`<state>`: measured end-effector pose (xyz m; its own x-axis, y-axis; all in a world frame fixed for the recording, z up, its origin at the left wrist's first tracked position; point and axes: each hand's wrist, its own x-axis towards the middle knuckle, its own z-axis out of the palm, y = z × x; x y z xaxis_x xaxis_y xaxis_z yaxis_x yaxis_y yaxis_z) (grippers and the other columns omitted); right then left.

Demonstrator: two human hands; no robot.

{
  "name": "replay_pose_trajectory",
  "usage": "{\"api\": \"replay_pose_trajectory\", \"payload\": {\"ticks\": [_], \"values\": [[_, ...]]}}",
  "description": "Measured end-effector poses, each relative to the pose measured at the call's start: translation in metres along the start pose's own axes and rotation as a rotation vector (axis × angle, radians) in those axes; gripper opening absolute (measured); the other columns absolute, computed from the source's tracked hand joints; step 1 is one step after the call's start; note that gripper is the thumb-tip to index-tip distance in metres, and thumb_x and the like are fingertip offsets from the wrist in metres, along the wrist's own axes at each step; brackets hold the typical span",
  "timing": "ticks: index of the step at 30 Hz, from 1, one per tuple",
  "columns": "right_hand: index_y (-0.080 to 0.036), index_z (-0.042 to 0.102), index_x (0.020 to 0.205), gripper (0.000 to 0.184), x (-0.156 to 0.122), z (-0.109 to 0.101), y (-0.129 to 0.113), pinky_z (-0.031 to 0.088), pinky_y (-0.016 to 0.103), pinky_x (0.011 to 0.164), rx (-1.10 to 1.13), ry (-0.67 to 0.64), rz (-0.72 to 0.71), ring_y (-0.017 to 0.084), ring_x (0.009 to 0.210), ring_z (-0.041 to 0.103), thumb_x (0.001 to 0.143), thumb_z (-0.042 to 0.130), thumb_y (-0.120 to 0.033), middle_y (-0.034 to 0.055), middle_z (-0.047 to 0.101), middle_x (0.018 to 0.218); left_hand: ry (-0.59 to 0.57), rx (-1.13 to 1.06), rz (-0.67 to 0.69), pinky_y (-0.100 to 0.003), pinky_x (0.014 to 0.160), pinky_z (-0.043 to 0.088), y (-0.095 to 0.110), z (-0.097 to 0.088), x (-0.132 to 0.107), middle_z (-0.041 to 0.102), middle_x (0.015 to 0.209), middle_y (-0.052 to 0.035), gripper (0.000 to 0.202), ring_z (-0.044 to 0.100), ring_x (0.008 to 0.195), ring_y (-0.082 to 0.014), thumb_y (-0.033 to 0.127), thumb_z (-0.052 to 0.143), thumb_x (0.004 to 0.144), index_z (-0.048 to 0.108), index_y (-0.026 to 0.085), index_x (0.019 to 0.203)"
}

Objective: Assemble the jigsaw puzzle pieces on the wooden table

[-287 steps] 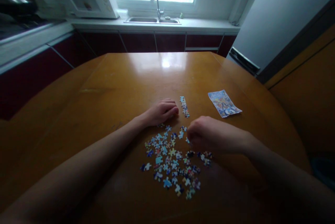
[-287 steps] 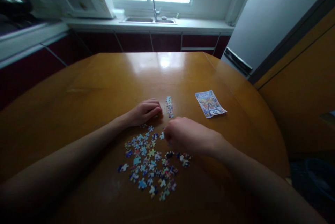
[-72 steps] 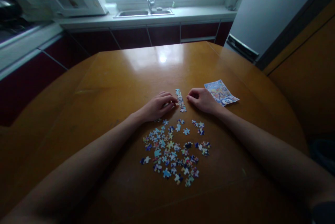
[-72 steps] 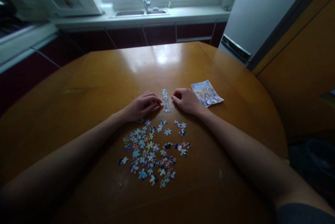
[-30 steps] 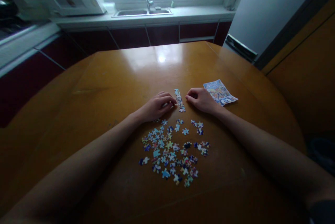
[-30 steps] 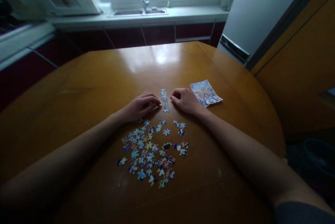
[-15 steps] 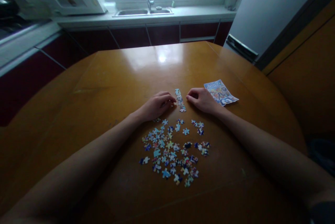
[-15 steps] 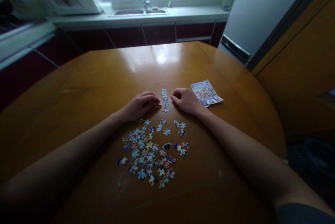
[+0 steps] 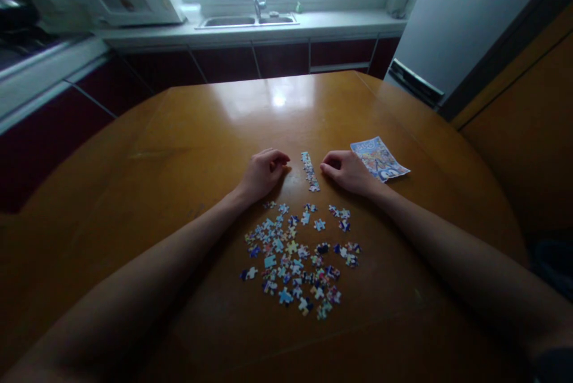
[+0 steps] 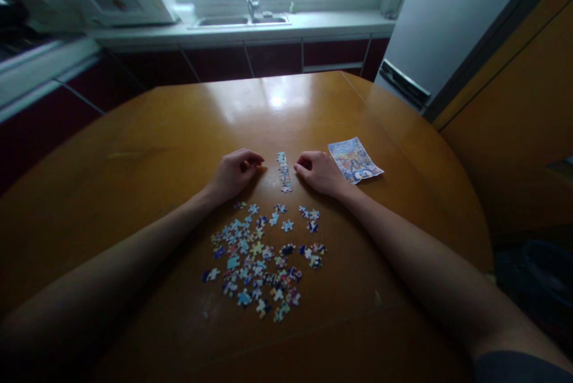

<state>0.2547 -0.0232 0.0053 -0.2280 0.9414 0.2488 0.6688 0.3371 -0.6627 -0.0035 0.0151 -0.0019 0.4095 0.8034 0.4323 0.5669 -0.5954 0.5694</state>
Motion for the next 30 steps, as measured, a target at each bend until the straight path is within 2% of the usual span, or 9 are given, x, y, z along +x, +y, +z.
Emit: {"api": "replay_pose_trajectory", "payload": {"ticks": [13,30], "values": [[-0.018,0.071,0.081,0.017,-0.0001,-0.0002,0.001,0.043,0.03,0.066,0.006,-0.005,-0.007,0.016,0.07,0.061,0.09,0.062,-0.029,0.0057,0.073,0.081,0.01,-0.002,-0.001,-0.027,0.064,0.047,0.0017,-0.0001,0.0,0.069,0.08,-0.0035,0.01,0.059,0.069,-0.014,0.02,0.063,0.083,0.071,0.017,0.089],[-0.018,0.071,0.081,0.019,-0.0007,-0.0001,0.0004,0.043,0.031,0.066,-0.004,-0.011,-0.002,0.017,0.07,0.061,0.09,0.061,-0.03,0.0057,0.073,0.079,-0.04,-0.02,0.019,-0.027,0.064,0.045,0.0064,-0.0014,-0.0003,0.066,0.081,-0.0036,0.013,0.055,0.068,-0.0127,0.015,0.059,0.084,0.071,0.017,0.089]]}}
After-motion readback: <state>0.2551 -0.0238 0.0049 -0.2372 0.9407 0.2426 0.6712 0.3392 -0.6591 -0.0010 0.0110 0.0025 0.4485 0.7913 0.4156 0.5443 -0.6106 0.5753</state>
